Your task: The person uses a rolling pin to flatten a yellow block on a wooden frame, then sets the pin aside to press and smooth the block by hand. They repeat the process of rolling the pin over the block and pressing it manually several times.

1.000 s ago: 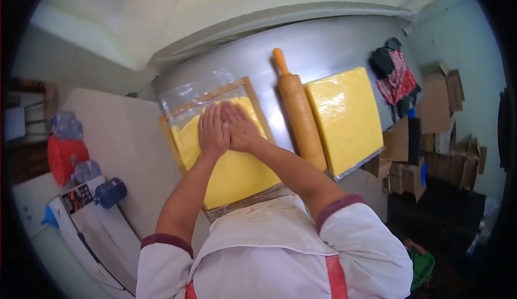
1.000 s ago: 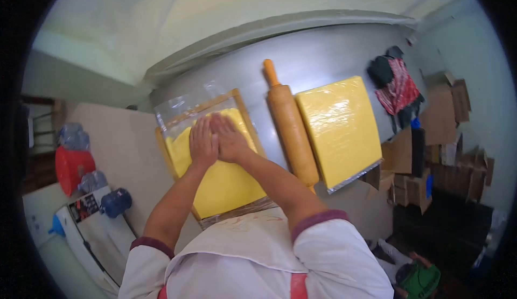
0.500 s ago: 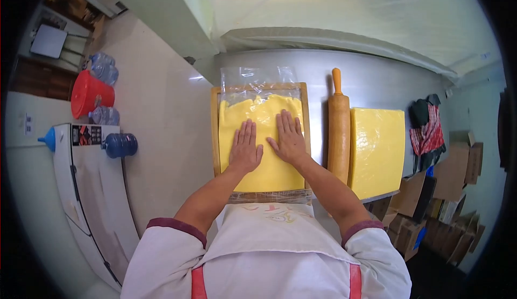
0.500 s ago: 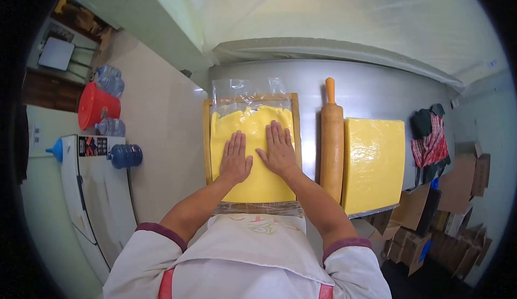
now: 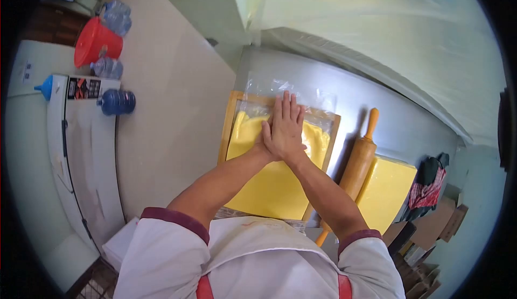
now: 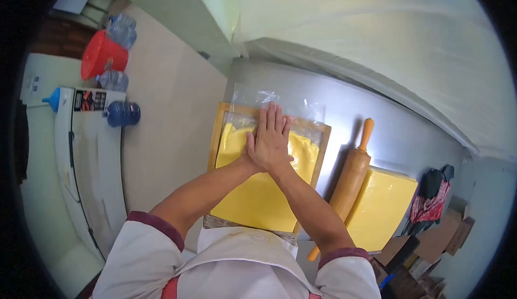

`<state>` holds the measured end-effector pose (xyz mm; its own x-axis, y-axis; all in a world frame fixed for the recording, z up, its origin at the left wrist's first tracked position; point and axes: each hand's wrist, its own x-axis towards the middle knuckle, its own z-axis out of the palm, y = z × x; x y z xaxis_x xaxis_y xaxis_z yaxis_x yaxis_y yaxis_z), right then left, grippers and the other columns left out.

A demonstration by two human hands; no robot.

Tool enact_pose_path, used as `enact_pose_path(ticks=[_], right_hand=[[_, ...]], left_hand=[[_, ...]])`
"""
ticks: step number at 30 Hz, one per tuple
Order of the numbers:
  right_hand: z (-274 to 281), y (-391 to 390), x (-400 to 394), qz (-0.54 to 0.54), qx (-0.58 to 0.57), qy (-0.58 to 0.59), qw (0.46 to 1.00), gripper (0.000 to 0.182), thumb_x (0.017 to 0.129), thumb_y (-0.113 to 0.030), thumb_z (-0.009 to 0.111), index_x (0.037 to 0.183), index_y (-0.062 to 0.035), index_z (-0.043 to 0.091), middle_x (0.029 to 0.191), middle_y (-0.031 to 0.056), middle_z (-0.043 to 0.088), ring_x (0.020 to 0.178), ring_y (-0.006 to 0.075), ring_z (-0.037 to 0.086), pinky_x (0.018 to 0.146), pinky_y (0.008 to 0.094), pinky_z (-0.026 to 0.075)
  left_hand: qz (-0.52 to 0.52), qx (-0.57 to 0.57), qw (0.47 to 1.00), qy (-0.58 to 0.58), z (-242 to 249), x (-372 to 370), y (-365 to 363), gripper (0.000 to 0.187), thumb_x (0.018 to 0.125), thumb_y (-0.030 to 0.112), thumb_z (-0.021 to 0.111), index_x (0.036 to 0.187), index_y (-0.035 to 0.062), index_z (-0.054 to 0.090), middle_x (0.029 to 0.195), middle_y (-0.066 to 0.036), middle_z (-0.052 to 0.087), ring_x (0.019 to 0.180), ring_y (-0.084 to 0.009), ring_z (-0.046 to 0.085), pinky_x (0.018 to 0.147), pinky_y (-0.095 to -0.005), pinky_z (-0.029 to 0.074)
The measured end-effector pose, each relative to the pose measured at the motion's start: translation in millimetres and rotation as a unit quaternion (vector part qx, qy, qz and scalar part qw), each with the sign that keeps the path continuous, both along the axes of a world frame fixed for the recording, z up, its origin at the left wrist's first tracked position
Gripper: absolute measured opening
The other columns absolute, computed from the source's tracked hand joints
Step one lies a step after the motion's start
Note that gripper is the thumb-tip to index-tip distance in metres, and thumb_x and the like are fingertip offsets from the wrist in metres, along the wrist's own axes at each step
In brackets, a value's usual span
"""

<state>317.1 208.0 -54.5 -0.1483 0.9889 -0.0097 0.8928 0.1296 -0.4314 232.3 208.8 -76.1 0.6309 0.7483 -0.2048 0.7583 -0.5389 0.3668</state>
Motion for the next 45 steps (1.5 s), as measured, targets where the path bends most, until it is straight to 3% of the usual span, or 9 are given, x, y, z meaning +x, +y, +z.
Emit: enact_pose_path(ticks=[3, 11, 14, 18, 26, 30, 35, 41, 45], right_hand=[[5.8, 6.0, -8.7, -0.009, -0.018, -0.033, 0.999, 0.076, 0.089, -0.037, 0.052, 0.148, 0.0055, 0.031, 0.157, 0.0280, 0.023, 0.148, 0.0445, 0.016, 0.118, 0.0601, 0.008], [6.6, 25.4, 0.9, -0.003, -0.007, 0.007, 1.000, 0.077, 0.089, -0.039, 0.050, 0.149, 0.0046, 0.029, 0.157, 0.0271, 0.024, 0.148, 0.0444, 0.015, 0.118, 0.0612, 0.009], [2.6, 58.6, -3.9, 0.023, 0.029, -0.004, 0.999, 0.075, 0.088, -0.037, 0.050, 0.148, 0.0039, 0.030, 0.157, 0.0272, 0.024, 0.148, 0.0440, 0.015, 0.118, 0.0615, 0.010], [-15.1, 67.9, -19.4, -0.001, -0.004, -0.017, 1.000, 0.071, 0.087, -0.033, 0.049, 0.146, 0.0036, 0.035, 0.156, 0.0260, 0.028, 0.147, 0.0431, 0.019, 0.118, 0.0608, 0.011], [-8.1, 39.7, -27.4, 0.046, 0.026, -0.048, 0.997, 0.076, 0.085, -0.033, 0.049, 0.147, 0.0070, 0.031, 0.156, 0.0276, 0.026, 0.147, 0.0435, 0.019, 0.118, 0.0611, 0.009], [-0.7, -4.7, -46.4, 0.045, 0.008, 0.012, 0.999, 0.075, 0.083, -0.031, 0.050, 0.146, 0.0062, 0.032, 0.155, 0.0278, 0.028, 0.148, 0.0425, 0.017, 0.118, 0.0612, 0.008], [-6.0, 6.1, -61.2, 0.024, -0.032, -0.017, 0.999, 0.076, 0.082, -0.029, 0.049, 0.147, 0.0059, 0.031, 0.156, 0.0268, 0.027, 0.149, 0.0406, 0.017, 0.119, 0.0598, 0.006], [-3.0, 8.9, -54.2, 0.003, 0.003, 0.013, 1.000, 0.076, 0.082, -0.029, 0.048, 0.147, 0.0069, 0.031, 0.157, 0.0268, 0.025, 0.149, 0.0409, 0.015, 0.119, 0.0589, 0.005], [-6.4, 29.2, -52.3, -0.007, 0.008, 0.000, 1.000, 0.076, 0.082, -0.030, 0.049, 0.146, 0.0072, 0.032, 0.157, 0.0268, 0.025, 0.149, 0.0407, 0.016, 0.119, 0.0596, 0.005]], left_hand=[[0.004, -0.022, 1.000, -0.003, 2.2, 2.9, 1.7, 0.079, 0.094, 0.043, 0.046, 0.156, 0.0025, 0.018, 0.162, -0.021, 0.014, 0.152, -0.0336, 0.008, 0.122, -0.0494, 0.007], [0.003, 0.024, 1.000, 0.006, 6.0, 2.0, 24.0, 0.081, 0.093, 0.046, 0.047, 0.156, 0.0030, 0.018, 0.162, -0.021, 0.014, 0.151, -0.0348, 0.009, 0.122, -0.0493, 0.007], [0.001, 0.006, 1.000, 0.006, 1.7, -4.4, 49.0, 0.082, 0.092, 0.047, 0.047, 0.156, 0.0032, 0.018, 0.162, -0.021, 0.015, 0.151, -0.0352, 0.009, 0.122, -0.0492, 0.007], [0.010, -0.020, 1.000, 0.011, -13.8, -9.8, 60.6, 0.083, 0.092, 0.048, 0.048, 0.156, 0.0034, 0.018, 0.162, -0.020, 0.015, 0.151, -0.0358, 0.009, 0.122, -0.0492, 0.008], [0.004, 0.013, 1.000, -0.012, 1.5, -24.8, 37.6, 0.085, 0.091, 0.050, 0.049, 0.155, 0.0039, 0.019, 0.162, -0.020, 0.016, 0.150, -0.0370, 0.010, 0.122, -0.0491, 0.008], [0.019, 0.046, 0.999, -0.018, 7.5, -46.9, -3.7, 0.086, 0.090, 0.052, 0.049, 0.155, 0.0042, 0.019, 0.162, -0.020, 0.016, 0.150, -0.0376, 0.010, 0.122, -0.0491, 0.008], [0.021, 0.004, 0.999, -0.029, 0.5, -50.0, -0.2, 0.088, 0.089, 0.053, 0.050, 0.155, 0.0045, 0.019, 0.162, -0.020, 0.016, 0.150, -0.0383, 0.011, 0.122, -0.0490, 0.009], [-0.003, 0.095, 0.994, -0.047, 3.5, -53.8, 4.8, 0.089, 0.088, 0.055, 0.051, 0.155, 0.0049, 0.020, 0.162, -0.020, 0.017, 0.149, -0.0392, 0.011, 0.122, -0.0489, 0.009], [-0.007, 0.064, 0.995, -0.072, 8.9, -58.1, 24.1, 0.091, 0.087, 0.054, 0.053, 0.156, 0.0055, 0.018, 0.162, -0.019, 0.016, 0.149, -0.0386, 0.011, 0.122, -0.0470, 0.010]])
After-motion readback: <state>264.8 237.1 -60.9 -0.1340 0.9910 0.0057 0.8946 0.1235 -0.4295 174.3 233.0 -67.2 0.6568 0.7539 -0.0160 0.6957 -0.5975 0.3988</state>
